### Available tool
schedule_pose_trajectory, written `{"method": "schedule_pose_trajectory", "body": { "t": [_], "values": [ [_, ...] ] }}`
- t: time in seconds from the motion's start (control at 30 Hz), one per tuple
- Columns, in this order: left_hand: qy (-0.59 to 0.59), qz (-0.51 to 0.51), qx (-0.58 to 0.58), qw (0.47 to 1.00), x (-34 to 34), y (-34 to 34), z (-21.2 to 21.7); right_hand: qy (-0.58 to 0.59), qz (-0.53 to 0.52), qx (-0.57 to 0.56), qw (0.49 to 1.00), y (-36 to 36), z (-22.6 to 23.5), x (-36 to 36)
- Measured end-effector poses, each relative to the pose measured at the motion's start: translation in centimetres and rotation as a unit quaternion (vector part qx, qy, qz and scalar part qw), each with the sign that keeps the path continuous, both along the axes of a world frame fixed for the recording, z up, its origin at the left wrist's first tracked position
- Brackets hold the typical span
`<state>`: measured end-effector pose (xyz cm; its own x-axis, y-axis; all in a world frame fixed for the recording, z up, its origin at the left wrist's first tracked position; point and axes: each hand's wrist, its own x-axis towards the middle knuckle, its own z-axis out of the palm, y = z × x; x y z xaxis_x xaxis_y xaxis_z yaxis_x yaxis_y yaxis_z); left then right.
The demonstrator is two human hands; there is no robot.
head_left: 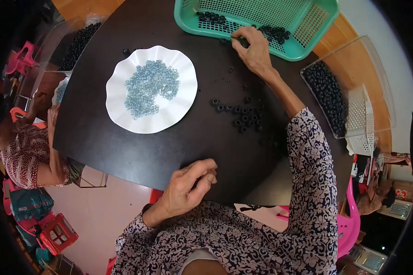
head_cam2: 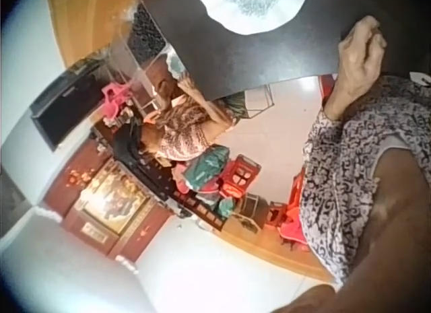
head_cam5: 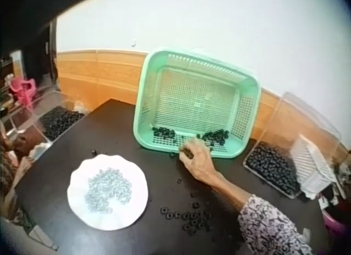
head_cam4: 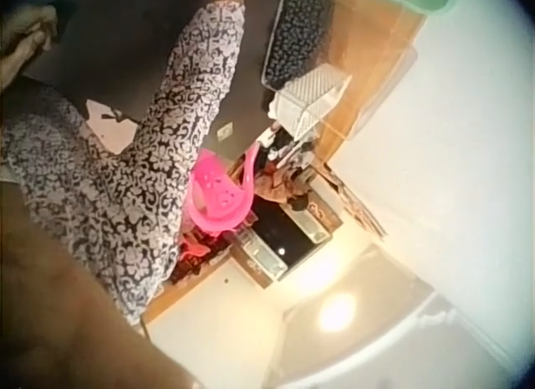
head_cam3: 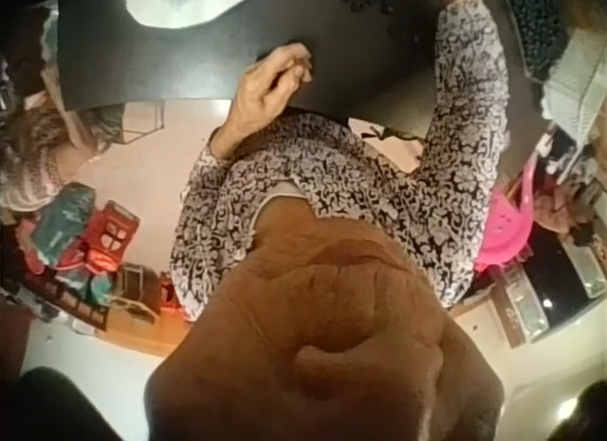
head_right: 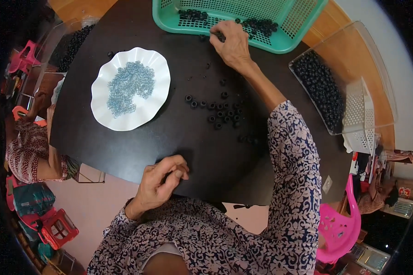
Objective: Manually inserting small blue beads into circular black rubber components.
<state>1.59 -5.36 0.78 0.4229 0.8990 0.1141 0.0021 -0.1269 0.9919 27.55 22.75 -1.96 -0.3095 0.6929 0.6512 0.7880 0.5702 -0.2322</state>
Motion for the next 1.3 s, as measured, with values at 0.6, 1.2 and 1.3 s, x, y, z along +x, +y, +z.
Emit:
{"method": "schedule_pose_trajectory", "body": {
  "t": [0.6, 1.2, 1.3],
  "values": [
    [-0.008, 0.000, -0.001, 1.000, -0.1, -0.2, -0.4, 0.117, -0.023, -0.181, 0.976, -6.3, 2.9, 2.0],
    [0.000, 0.005, 0.003, 1.000, -0.1, -0.2, -0.4, 0.001, 0.031, -0.058, 0.998, -0.1, 2.4, -0.8],
    [-0.017, 0.003, 0.008, 1.000, 0.1, -0.1, -0.3, -0.087, 0.099, -0.049, 0.990, -0.2, 2.3, -1.5]
  ]
}}
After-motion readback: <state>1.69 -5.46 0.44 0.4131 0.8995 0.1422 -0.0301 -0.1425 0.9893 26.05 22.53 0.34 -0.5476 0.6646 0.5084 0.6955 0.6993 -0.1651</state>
